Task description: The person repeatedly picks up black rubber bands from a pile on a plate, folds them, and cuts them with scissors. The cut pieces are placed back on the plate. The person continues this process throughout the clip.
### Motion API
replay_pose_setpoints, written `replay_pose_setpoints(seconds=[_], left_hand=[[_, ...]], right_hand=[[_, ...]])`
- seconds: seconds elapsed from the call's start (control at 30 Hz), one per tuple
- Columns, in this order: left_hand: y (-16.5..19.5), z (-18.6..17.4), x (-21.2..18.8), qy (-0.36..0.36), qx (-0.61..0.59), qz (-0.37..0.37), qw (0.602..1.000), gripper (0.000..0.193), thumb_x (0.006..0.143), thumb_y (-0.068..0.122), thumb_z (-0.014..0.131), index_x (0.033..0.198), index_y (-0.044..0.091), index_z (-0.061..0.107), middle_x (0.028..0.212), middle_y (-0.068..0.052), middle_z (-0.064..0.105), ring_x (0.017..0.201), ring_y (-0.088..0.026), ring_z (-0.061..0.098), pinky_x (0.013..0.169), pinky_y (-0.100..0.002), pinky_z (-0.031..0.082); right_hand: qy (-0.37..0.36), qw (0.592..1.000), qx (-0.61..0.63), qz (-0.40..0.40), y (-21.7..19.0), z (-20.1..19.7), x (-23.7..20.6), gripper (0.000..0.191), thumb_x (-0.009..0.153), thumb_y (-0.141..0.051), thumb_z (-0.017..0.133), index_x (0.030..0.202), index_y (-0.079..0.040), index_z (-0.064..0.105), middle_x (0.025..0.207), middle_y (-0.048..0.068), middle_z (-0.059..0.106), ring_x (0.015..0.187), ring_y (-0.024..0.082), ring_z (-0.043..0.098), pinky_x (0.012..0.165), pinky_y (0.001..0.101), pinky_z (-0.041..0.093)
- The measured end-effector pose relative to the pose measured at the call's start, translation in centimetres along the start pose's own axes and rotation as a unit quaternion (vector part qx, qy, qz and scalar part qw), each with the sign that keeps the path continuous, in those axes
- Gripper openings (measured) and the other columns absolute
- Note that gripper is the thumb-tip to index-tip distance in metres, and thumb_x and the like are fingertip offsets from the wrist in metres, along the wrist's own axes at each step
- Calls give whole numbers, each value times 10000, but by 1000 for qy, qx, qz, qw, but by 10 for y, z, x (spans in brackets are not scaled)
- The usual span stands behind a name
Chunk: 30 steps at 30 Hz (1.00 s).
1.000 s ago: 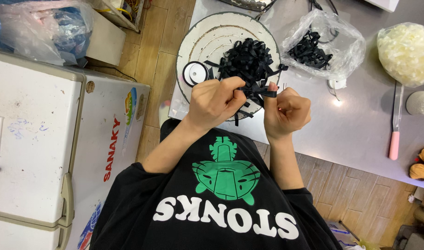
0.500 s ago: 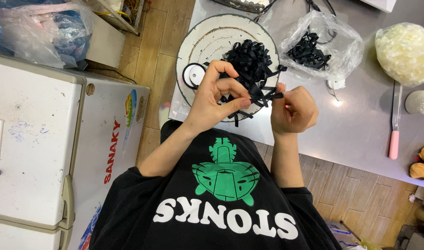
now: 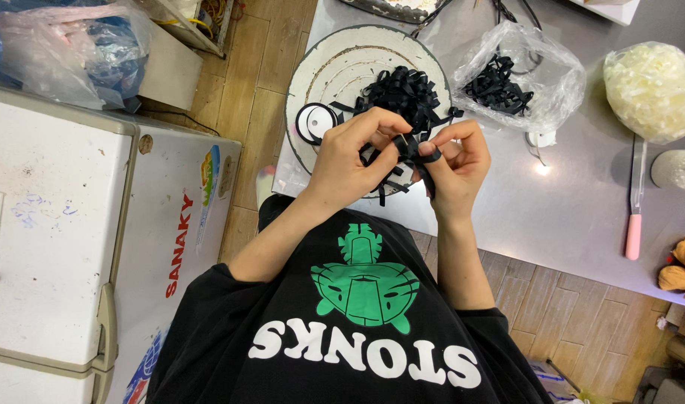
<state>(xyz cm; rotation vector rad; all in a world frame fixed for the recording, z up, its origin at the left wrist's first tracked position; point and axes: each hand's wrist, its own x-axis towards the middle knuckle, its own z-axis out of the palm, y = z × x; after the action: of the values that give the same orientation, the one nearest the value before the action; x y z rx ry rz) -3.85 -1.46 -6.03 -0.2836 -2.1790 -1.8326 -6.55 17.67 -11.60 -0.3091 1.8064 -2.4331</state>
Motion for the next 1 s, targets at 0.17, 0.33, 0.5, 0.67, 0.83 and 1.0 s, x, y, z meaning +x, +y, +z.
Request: replay_pose_setpoints(seconds=[0.17,0.33,0.5,0.67,0.83,1.0], left_hand=[[-4,3,-2,26,95,19,995,142,931,28,752,1045,62,674,736,-13,628,619,-105,633,590,-258,496],[-12,-2,-5,62,208,183,959,192,885,32,829,927,81,648,680,6,581,561,-164,552,554,-310,427],[-22,-4,-10,76,219,286,930,231,859,-54,803,960,30,613,751,-9,619,572,-198,547,566,-314,463],[-31,13,-18,108,160,245,950,282,902,-62,782,1028,37,551,690,-4,554,534,-167,513,547,-313,440],[-33,15,-20,17,11,36,999,377,951,-23,786,1178,38,491,728,-29,606,622,-98,582,626,-258,460],[-34,8,-13,-113,-254,-72,958,569,902,-29,796,1289,52,386,1045,-97,714,962,-150,722,891,-273,568]], right_hand=[[34,996,-81,-22,-3,0,-5,187,1008,-22,704,1018,-18,518,792,48,671,528,42,519,456,193,360],[104,930,-298,-190,-1,-2,-11,226,1018,58,784,1012,18,562,607,-13,477,501,26,355,461,204,208],[91,892,-305,-322,8,-2,-13,376,979,68,759,1018,-11,393,644,9,486,531,40,367,499,231,259],[89,880,-282,-372,17,-1,-14,390,999,101,700,960,-45,340,657,62,463,565,103,418,489,252,311],[122,901,-284,-303,17,-5,-15,397,1018,127,684,906,-61,352,646,26,434,538,77,392,476,243,315],[115,921,-245,-282,10,-11,-10,382,1006,134,692,910,-57,376,638,-6,417,551,54,360,475,232,283]])
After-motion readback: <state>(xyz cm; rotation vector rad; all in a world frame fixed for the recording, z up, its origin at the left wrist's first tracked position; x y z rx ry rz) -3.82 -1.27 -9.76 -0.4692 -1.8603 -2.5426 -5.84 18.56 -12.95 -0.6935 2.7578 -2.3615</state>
